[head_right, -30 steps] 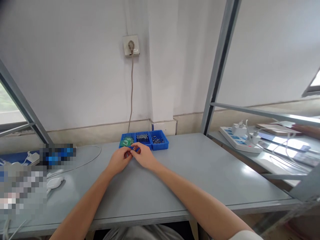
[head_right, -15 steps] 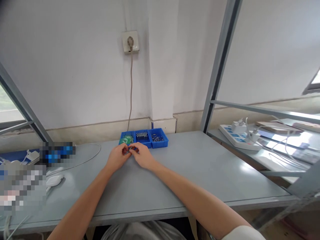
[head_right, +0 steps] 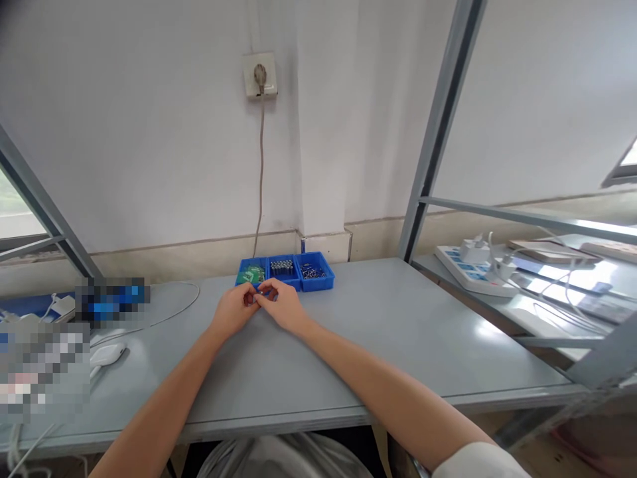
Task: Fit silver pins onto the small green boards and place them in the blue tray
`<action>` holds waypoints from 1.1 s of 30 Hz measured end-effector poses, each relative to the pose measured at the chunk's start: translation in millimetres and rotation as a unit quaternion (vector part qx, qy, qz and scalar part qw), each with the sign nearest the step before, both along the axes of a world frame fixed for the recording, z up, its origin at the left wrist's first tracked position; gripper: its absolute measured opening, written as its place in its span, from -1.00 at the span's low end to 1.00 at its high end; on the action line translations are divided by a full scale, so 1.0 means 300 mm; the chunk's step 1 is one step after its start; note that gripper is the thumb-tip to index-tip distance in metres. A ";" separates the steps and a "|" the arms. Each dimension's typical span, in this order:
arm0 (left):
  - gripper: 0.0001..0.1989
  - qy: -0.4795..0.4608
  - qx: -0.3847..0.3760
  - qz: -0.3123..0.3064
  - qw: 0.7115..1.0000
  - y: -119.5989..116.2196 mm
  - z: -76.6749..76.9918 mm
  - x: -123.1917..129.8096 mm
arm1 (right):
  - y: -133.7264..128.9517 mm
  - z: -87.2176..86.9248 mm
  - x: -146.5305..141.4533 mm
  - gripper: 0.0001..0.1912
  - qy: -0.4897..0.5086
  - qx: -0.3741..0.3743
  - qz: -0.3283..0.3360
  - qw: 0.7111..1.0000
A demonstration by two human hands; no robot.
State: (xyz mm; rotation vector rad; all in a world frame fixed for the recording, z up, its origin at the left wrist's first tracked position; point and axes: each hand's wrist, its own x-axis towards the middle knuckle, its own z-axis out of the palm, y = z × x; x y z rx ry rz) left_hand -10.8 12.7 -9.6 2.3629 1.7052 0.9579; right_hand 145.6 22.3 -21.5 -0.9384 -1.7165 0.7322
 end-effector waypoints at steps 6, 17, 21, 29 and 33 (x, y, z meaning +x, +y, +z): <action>-0.86 0.015 -0.003 0.002 1.000 -0.003 0.000 -0.003 | -0.010 0.015 -0.002 -0.85 -0.049 0.028 0.004 0.998; -0.85 0.011 -0.003 0.025 1.000 -0.005 0.001 -0.003 | -0.007 0.011 0.004 -0.85 -0.031 0.009 -0.013 0.999; -0.87 0.014 -0.009 0.021 1.000 -0.005 0.003 -0.004 | -0.002 0.012 0.006 -0.86 -0.042 0.004 -0.015 0.999; -0.86 0.027 -0.024 0.026 0.999 -0.007 0.002 0.000 | -0.012 0.022 0.006 -0.86 -0.049 -0.004 -0.011 0.999; -0.71 0.010 -0.032 0.027 0.999 -0.019 0.011 0.001 | 0.001 0.051 0.033 -0.85 -0.069 0.033 -0.036 0.996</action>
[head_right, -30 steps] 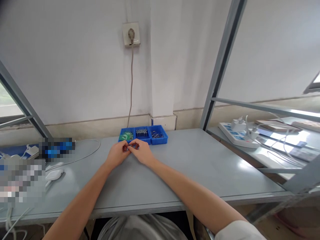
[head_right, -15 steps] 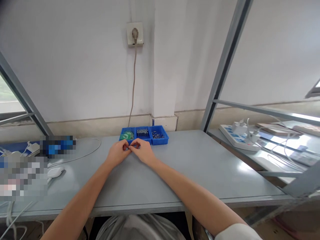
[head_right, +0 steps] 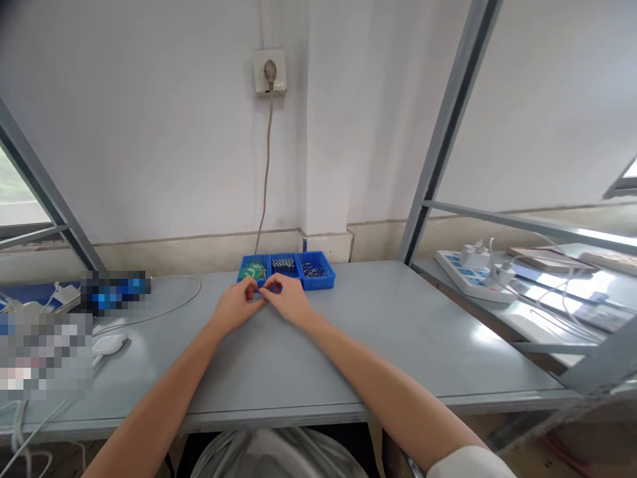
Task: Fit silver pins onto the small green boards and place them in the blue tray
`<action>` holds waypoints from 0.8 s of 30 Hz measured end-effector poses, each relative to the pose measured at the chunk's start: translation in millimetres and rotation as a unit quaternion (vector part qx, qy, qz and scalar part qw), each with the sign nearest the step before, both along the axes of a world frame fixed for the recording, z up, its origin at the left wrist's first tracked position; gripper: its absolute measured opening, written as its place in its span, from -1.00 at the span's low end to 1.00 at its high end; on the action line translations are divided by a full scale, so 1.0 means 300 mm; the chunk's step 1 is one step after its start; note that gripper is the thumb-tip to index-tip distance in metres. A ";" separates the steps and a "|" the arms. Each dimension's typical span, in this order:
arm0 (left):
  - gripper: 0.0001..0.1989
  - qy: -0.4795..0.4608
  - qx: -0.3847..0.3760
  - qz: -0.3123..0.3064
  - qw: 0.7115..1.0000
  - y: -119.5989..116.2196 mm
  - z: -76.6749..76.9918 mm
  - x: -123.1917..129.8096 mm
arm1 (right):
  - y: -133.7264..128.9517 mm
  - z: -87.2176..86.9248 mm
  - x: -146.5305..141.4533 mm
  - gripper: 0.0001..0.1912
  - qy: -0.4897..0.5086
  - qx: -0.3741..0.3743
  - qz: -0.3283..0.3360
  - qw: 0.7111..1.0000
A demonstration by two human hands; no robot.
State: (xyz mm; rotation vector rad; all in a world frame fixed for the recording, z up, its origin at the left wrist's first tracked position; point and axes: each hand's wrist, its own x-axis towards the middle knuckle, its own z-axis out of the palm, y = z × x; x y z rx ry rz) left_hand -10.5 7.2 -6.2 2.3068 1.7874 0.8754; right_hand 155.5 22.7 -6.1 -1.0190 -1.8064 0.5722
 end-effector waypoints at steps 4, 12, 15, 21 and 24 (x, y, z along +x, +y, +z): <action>-0.55 -0.011 -0.006 -0.017 1.000 -0.009 0.003 0.005 | 0.099 0.049 0.074 -0.85 -0.050 0.056 -0.057 0.996; -0.66 -0.012 -0.010 -0.028 0.999 -0.010 0.003 0.003 | 0.324 0.118 0.112 -0.70 -0.352 0.020 -0.104 0.930; -0.69 -0.009 -0.014 -0.029 0.999 -0.009 0.005 0.001 | 0.358 0.118 0.090 -0.74 -0.430 0.010 -0.106 0.896; -0.74 0.001 -0.009 -0.033 0.999 -0.011 0.005 0.003 | 0.389 0.107 0.058 -0.76 -0.471 0.019 -0.083 0.878; -0.75 0.002 -0.008 -0.036 0.999 -0.012 0.006 0.003 | 0.390 0.096 0.050 -0.73 -0.487 0.023 -0.082 0.869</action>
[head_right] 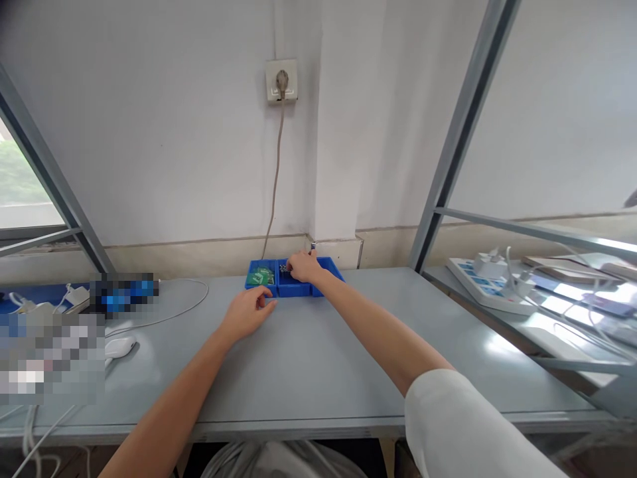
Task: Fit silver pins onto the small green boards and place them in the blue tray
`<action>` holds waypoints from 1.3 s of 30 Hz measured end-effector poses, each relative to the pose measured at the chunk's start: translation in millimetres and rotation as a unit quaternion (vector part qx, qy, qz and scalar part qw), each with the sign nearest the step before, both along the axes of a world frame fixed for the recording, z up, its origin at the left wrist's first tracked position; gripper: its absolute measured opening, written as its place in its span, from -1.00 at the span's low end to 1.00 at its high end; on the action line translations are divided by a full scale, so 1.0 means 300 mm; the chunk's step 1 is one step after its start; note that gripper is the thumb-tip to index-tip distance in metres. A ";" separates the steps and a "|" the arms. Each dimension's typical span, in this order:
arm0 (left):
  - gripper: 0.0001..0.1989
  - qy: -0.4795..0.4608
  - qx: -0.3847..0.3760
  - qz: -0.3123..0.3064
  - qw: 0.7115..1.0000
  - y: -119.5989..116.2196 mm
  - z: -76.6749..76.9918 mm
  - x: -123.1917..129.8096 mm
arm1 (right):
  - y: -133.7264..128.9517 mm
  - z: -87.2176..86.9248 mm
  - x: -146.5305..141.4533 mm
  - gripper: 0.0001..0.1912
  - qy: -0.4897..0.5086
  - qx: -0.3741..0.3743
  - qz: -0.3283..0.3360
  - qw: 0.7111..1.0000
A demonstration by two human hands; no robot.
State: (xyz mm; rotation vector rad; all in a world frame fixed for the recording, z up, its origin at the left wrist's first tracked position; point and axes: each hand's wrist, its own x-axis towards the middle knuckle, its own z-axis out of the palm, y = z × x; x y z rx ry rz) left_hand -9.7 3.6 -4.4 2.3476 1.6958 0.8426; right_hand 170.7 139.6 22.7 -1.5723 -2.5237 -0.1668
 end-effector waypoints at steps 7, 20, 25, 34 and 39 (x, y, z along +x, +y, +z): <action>-0.77 0.002 -0.009 -0.003 1.000 -0.002 0.006 0.004 | 0.002 -0.019 0.003 -0.74 -0.017 0.002 -0.004 1.000; -0.78 0.005 -0.003 -0.010 1.000 -0.005 0.008 0.002 | 0.021 -0.030 0.006 -0.84 -0.006 0.010 -0.022 1.000; -0.78 0.007 -0.015 -0.006 1.000 -0.005 0.013 0.005 | 0.021 -0.027 0.006 -0.83 -0.008 0.016 -0.006 1.000; -0.78 0.007 -0.009 -0.012 1.000 -0.007 0.013 0.007 | 0.025 -0.026 0.005 -0.88 -0.017 0.015 0.010 1.000; -0.77 0.007 -0.020 -0.006 1.000 -0.009 0.016 0.009 | 0.026 -0.024 0.001 -0.89 -0.020 0.016 0.000 1.000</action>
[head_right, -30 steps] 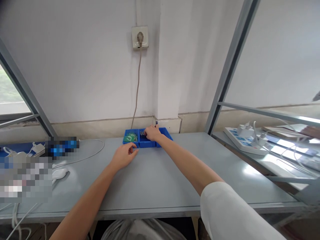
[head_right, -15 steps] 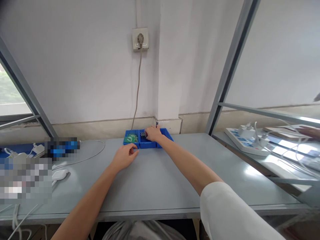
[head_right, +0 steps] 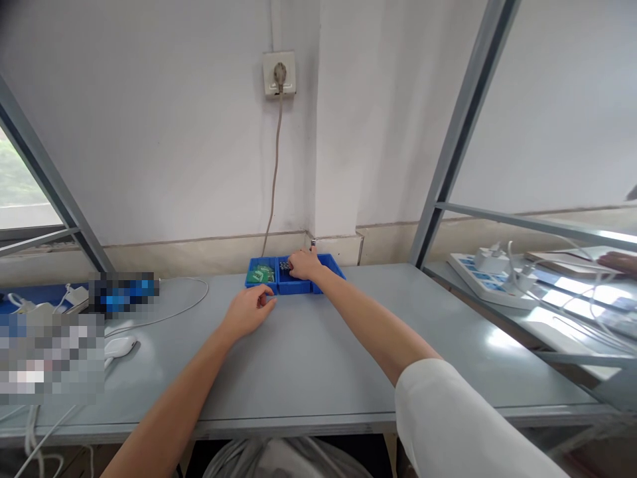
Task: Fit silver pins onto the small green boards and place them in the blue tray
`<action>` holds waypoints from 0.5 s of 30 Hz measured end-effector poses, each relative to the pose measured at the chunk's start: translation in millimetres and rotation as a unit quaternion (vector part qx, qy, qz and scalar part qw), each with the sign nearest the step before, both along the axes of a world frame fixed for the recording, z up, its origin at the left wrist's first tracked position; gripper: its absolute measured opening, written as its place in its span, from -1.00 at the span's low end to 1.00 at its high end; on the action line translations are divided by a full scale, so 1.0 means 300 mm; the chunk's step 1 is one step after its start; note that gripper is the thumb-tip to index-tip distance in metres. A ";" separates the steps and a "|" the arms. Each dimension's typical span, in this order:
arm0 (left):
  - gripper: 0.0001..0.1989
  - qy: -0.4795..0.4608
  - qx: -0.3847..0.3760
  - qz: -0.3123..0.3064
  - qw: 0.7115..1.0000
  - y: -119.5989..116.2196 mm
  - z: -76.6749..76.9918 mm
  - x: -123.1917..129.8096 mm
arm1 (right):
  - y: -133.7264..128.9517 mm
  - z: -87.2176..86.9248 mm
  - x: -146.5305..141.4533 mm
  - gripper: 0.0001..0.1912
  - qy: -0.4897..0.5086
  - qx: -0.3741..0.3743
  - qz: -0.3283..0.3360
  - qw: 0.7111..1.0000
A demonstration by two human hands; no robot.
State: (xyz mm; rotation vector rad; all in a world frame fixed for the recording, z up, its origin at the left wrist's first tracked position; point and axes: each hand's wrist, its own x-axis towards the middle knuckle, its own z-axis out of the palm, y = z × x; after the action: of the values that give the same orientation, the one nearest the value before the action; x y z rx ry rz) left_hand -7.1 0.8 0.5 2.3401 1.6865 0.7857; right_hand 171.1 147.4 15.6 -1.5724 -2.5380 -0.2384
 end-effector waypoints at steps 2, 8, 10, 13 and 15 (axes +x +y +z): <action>-0.77 0.000 -0.001 0.001 1.000 0.000 0.000 0.000 | -0.002 0.001 0.000 -0.88 0.000 0.000 -0.005 1.000; -0.78 -0.002 -0.001 -0.006 1.000 0.002 -0.002 -0.002 | 0.008 -0.007 0.011 -0.87 0.010 -0.003 -0.017 1.000; -0.77 -0.001 -0.002 -0.005 1.000 0.000 -0.001 -0.001 | 0.017 -0.010 0.016 -0.83 0.018 -0.008 -0.018 1.000; -0.77 0.004 -0.005 -0.004 1.000 -0.002 0.003 0.000 | 0.029 -0.006 0.025 -0.75 0.041 -0.013 -0.024 0.999; -0.76 0.005 -0.006 -0.003 1.000 -0.002 0.004 0.000 | 0.036 0.004 0.034 -0.74 0.063 -0.012 -0.034 0.997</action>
State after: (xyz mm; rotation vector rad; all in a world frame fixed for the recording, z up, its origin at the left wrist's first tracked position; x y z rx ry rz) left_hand -7.1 0.2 1.7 2.3434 1.6829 0.7640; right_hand 181.2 158.1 16.9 -1.6284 -2.4045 -0.1131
